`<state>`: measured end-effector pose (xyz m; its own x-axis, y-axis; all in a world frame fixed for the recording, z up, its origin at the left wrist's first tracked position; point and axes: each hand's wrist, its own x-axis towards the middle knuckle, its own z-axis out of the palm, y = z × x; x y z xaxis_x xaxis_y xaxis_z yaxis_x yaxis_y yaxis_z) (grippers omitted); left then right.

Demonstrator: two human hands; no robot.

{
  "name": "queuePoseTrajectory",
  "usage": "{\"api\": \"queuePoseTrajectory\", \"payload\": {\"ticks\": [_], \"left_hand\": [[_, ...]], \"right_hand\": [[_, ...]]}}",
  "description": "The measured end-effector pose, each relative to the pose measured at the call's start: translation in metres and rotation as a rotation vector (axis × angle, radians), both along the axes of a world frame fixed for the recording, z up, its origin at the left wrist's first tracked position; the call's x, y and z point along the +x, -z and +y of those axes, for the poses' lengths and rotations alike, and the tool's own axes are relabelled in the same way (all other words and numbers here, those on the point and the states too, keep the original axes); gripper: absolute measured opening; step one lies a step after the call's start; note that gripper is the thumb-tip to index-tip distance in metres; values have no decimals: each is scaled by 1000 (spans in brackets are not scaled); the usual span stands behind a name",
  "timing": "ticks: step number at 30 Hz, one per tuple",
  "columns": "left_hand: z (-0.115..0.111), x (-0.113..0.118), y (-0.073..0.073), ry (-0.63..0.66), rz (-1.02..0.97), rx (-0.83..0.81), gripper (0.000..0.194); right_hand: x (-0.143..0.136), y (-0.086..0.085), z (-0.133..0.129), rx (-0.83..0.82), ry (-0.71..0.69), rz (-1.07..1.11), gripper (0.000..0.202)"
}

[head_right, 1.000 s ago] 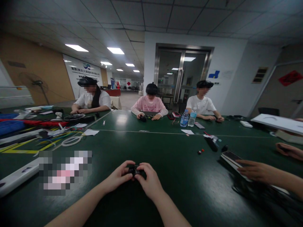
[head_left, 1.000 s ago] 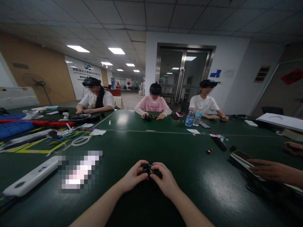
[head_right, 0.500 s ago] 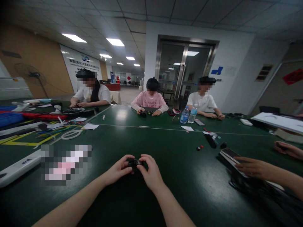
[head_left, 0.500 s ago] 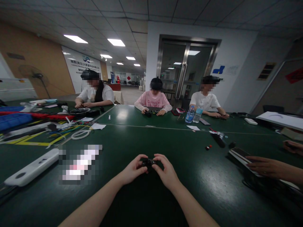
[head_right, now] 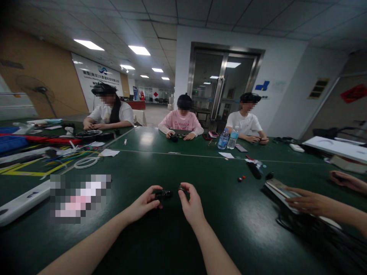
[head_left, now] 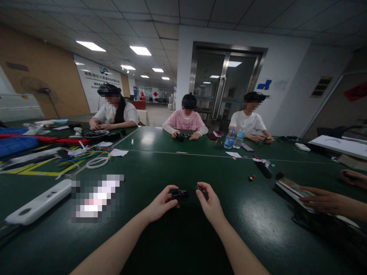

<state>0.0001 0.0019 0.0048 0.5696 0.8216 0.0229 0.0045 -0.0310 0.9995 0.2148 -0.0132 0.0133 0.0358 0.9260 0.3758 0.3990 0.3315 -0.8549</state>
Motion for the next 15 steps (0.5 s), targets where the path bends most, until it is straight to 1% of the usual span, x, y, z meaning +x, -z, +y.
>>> {"api": "queuePoseTrajectory", "payload": {"ticks": [7,15], "left_hand": [[-1,-1,-2,-18,59,2,43],[0,-3,0,-1,44,-4,44]], "right_hand": [[9,0,0,-4,132,84,31],[15,2,3,47,187,151,35]]}}
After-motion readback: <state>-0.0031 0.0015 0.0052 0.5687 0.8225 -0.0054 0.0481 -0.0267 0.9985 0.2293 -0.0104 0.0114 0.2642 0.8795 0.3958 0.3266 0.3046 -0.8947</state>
